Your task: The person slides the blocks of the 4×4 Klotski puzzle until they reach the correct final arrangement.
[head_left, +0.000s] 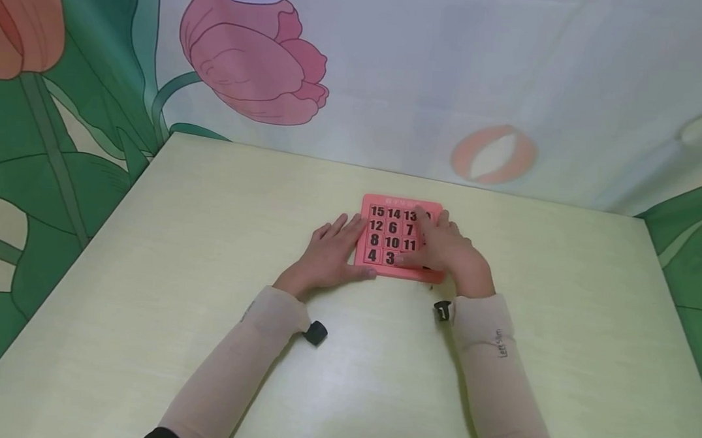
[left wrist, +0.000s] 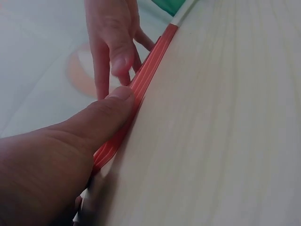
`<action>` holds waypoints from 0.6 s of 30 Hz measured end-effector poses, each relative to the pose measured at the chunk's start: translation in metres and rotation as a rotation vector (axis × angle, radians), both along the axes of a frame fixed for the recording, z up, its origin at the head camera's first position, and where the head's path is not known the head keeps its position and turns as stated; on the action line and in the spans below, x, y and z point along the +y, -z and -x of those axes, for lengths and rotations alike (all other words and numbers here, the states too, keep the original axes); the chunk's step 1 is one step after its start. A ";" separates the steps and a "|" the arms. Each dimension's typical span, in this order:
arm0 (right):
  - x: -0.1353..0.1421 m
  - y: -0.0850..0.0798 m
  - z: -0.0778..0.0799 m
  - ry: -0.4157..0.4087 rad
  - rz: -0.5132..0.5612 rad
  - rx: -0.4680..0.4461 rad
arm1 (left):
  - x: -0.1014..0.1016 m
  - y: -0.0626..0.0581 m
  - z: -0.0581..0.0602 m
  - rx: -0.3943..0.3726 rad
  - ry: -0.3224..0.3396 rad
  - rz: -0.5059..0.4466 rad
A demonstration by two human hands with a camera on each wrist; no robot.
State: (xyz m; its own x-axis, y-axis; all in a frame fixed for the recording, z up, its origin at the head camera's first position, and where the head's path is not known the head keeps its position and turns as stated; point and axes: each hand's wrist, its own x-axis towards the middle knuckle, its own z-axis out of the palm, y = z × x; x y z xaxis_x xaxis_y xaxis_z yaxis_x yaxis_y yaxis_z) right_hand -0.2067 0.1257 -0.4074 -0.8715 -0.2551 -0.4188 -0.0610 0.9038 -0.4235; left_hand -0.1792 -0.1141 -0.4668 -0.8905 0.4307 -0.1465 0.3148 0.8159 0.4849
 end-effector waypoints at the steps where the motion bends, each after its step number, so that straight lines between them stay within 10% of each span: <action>1: 0.007 -0.001 0.002 -0.012 0.023 -0.008 | 0.000 0.000 0.000 0.001 0.000 -0.005; 8: 0.048 -0.002 0.006 0.009 0.026 -0.076 | 0.002 0.000 0.001 0.000 0.001 -0.005; 18: 0.024 0.002 0.004 0.049 -0.028 -0.042 | 0.000 0.002 0.001 0.003 -0.004 -0.019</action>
State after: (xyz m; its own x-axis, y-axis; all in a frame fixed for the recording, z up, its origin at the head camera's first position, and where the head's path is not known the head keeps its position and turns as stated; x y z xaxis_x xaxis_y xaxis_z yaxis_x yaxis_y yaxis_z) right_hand -0.2102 0.1501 -0.4099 -0.8645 -0.1997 -0.4613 0.0011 0.9170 -0.3990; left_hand -0.1804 -0.1143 -0.4692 -0.8928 0.4295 -0.1355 0.3129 0.8080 0.4992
